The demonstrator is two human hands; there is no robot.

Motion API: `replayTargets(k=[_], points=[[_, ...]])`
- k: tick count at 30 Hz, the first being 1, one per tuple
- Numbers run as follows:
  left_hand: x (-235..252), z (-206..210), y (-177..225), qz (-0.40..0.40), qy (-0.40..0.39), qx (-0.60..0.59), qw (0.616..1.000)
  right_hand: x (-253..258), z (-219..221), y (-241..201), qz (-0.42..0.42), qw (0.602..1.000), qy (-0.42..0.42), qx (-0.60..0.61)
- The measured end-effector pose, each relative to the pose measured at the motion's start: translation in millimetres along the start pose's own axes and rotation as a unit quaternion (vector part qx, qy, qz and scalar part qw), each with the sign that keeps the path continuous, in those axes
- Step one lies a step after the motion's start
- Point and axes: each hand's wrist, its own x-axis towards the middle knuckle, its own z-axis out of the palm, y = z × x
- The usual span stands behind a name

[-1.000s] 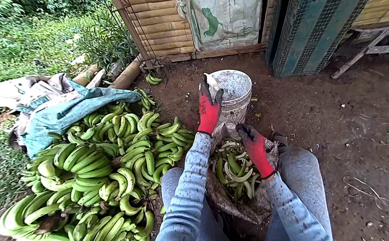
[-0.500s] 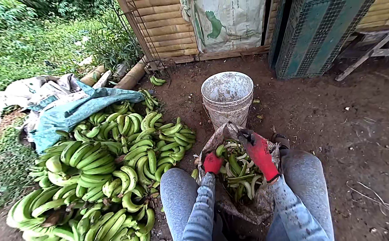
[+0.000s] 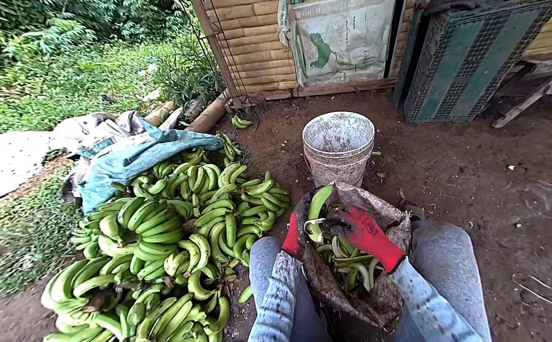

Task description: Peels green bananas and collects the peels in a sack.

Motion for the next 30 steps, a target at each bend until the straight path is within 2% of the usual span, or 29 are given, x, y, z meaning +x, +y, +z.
replayTargets(k=[4,6,7,9,11,13,15,17,19,21,23,25,27,30], points=[[-21,5,-40,0.023,0.035,0.046,0.998,23,3,23,0.111,0.977,0.18,-0.015],[-28,4,-47,0.003,0.054,0.04,0.998,32,-6,35,0.165,0.959,0.228,0.027],[-25,3,-45,-0.011,0.075,0.019,0.997,32,-12,34,0.169,0.959,0.218,0.057],[-12,-2,-38,-0.022,0.101,-0.043,0.994,19,-8,22,0.127,0.972,0.156,0.124],[4,-6,-28,-0.007,0.105,-0.082,0.991,3,3,16,0.047,0.981,0.049,0.182],[12,-10,-22,-0.005,0.097,-0.111,0.989,-4,9,6,0.004,0.987,-0.045,0.156],[4,-15,-30,-0.026,0.041,-0.099,0.994,3,8,2,0.041,0.996,-0.02,0.078],[-7,-16,-42,-0.053,-0.042,-0.043,0.997,19,4,15,0.093,0.992,0.083,0.018],[-14,-15,-47,-0.051,-0.026,0.056,0.997,32,-9,22,0.121,0.979,0.164,0.005],[-13,-14,-51,-0.03,0.001,0.046,0.999,29,-20,20,0.129,0.973,0.186,0.052],[-6,-10,-49,-0.014,0.022,-0.031,0.999,14,-16,15,0.119,0.981,0.126,0.092],[4,-8,-42,-0.003,0.072,-0.052,0.996,-1,-3,7,0.075,0.99,0.021,0.115],[12,-11,-42,0.01,0.085,-0.1,0.991,-11,10,-3,0.045,0.993,-0.049,0.095],[5,-10,-43,0.0,0.033,-0.141,0.989,-1,11,-7,0.063,0.998,-0.019,-0.005]])
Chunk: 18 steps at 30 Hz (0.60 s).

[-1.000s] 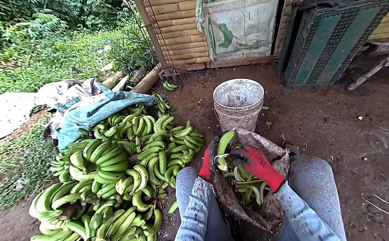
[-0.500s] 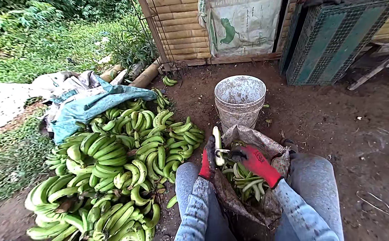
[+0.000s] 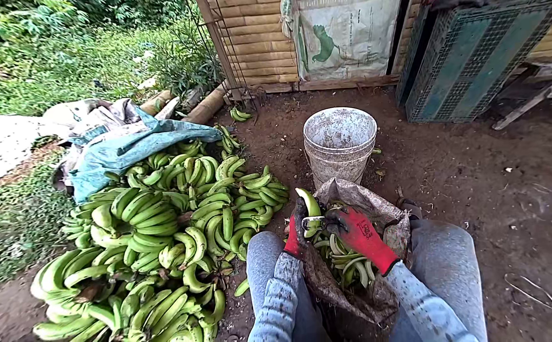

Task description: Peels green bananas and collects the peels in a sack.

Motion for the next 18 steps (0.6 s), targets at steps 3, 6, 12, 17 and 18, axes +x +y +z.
replayTargets(k=[3,6,12,17,18], points=[[-21,3,-9,-0.087,-0.133,0.097,0.982,32,-19,29,0.104,0.989,0.102,-0.023],[-29,-10,-31,-0.106,-0.064,0.242,0.962,44,-29,41,0.134,0.982,0.128,0.031],[0,3,-3,0.037,0.104,0.124,0.986,1,1,13,0.006,0.985,-0.016,0.174],[-4,0,-4,0.047,0.047,0.011,0.998,5,6,6,0.019,0.999,-0.008,0.024],[-10,1,-6,0.026,0.018,0.029,0.999,12,2,9,0.039,0.999,0.017,0.001]])
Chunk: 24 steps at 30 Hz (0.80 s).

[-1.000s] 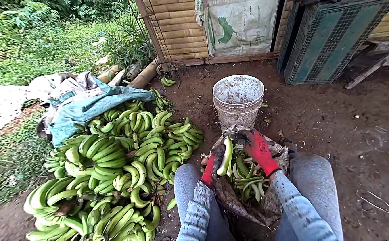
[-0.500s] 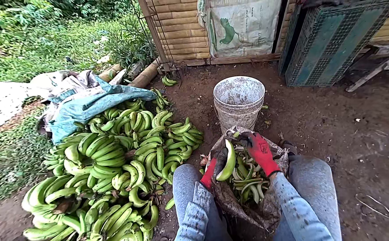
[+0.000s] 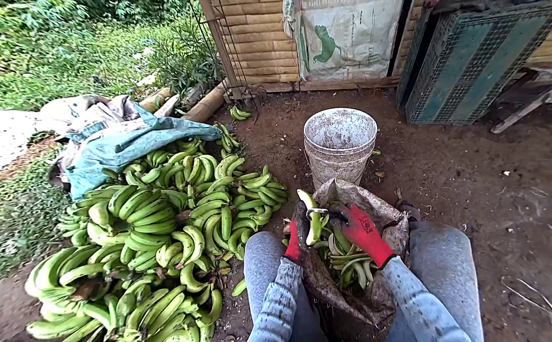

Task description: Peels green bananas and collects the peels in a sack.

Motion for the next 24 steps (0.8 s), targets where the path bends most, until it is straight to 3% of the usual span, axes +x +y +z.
replayTargets(k=[3,5,8,11,13,16,19,24], points=[[-20,-5,-4,-0.084,-0.093,0.191,0.974,27,-10,18,0.05,0.996,0.079,-0.002],[-22,-10,-16,-0.107,-0.068,0.283,0.951,33,-15,26,0.062,0.994,0.093,0.015],[-2,-14,-19,-0.076,0.05,0.227,0.97,15,-11,14,0.044,0.997,0.054,0.034],[9,5,6,-0.021,0.19,0.038,0.981,-16,11,-5,0.0,0.997,0.043,0.065],[11,7,16,-0.007,0.231,-0.068,0.971,-26,23,-14,-0.027,0.997,0.047,0.049],[9,5,12,0.001,0.215,-0.145,0.966,-17,25,-22,-0.008,0.999,0.039,0.008],[-1,7,5,0.01,0.137,-0.179,0.974,-3,18,-20,0.025,1.0,0.011,-0.003],[-2,8,7,0.001,0.137,0.007,0.991,-8,20,-8,0.0,1.0,0.01,0.012]])
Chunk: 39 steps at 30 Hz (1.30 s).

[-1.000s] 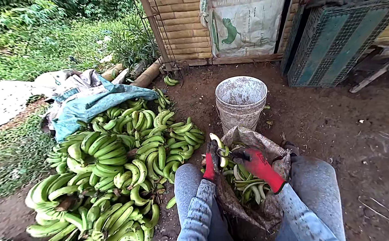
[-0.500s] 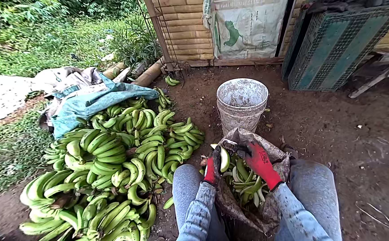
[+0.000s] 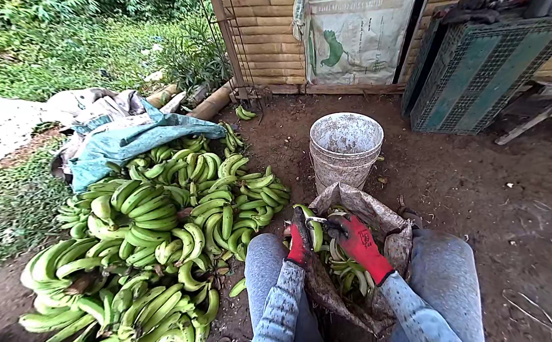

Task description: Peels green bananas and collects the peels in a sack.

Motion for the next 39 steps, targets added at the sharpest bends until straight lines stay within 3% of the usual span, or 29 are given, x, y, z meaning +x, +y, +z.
replayTargets(k=[6,9,12,15,16,18,20,21,23,25,27,30,33,35,37,39], points=[[9,0,-4,0.038,0.008,0.164,0.986,0,7,4,-0.002,0.999,0.028,-0.034],[-7,6,-2,0.069,0.002,0.277,0.958,7,2,2,0.019,0.999,0.017,-0.039],[-30,10,-3,0.053,-0.101,0.373,0.921,28,-13,12,0.029,0.999,-0.024,-0.005],[-39,10,-2,0.054,-0.245,0.478,0.842,43,-18,34,0.079,0.994,-0.068,-0.034],[-39,12,-5,0.051,-0.257,0.467,0.845,45,-19,40,0.103,0.992,-0.056,-0.039],[-26,8,-11,0.027,-0.195,0.363,0.911,42,-18,40,0.114,0.993,0.001,-0.025],[-7,3,-16,-0.01,-0.135,0.152,0.979,27,-20,34,0.051,0.997,0.048,0.013],[-3,3,-11,-0.047,-0.125,0.022,0.991,16,-19,33,-0.005,0.997,0.057,0.043],[6,0,2,-0.109,-0.127,-0.189,0.968,2,-18,30,-0.118,0.989,0.033,0.082],[9,-1,5,-0.172,-0.13,-0.318,0.923,-4,-17,29,-0.19,0.979,-0.001,0.071],[6,-3,0,-0.171,-0.122,-0.329,0.921,-4,-16,27,-0.193,0.98,-0.018,0.033],[-3,2,-1,-0.066,-0.084,-0.161,0.981,5,-9,18,-0.146,0.989,0.002,-0.02],[-8,-2,-10,0.015,-0.077,0.021,0.997,14,-2,9,-0.014,1.0,-0.003,0.001],[-11,-11,-13,0.027,-0.083,0.168,0.982,21,3,11,0.081,0.997,0.012,0.013],[-15,-11,-9,-0.016,-0.073,0.151,0.986,27,0,18,0.139,0.99,0.03,0.026],[-4,-7,-3,-0.086,-0.061,-0.024,0.994,26,-9,21,0.101,0.991,0.051,0.073]])
